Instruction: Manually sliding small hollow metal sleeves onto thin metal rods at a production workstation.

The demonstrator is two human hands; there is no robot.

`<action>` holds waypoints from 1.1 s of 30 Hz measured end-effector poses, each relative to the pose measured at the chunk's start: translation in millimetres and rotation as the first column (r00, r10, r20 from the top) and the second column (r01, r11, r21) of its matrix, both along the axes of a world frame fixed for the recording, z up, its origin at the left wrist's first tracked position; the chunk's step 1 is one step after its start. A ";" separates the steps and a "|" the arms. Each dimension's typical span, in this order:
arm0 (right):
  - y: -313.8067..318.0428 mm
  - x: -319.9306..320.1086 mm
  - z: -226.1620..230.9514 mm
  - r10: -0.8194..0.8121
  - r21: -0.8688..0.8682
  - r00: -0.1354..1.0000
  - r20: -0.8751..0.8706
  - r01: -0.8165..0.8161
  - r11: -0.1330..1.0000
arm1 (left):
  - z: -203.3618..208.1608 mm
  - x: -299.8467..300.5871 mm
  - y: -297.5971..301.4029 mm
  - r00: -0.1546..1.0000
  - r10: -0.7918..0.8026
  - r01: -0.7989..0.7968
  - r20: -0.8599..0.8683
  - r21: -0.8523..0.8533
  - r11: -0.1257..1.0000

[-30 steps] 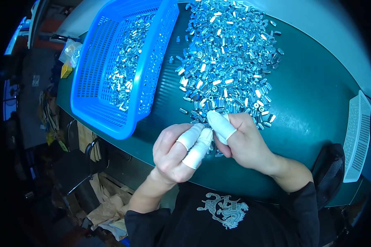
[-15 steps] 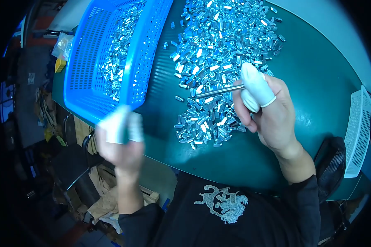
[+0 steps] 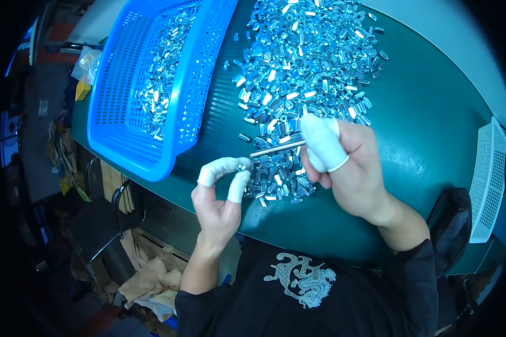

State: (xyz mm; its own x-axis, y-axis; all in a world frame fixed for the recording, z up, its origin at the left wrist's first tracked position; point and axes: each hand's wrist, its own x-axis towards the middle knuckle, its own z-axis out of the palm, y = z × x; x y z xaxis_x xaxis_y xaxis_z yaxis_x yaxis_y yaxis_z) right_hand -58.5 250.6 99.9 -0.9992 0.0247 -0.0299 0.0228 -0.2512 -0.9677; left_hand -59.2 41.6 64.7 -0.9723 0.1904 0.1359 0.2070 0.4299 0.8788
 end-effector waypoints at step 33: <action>-6.2 2.8 -4.1 0.218 0.072 0.970 0.106 -0.226 0.971 | 32.0 -23.3 33.0 0.899 -0.251 0.296 -0.359 0.075 0.952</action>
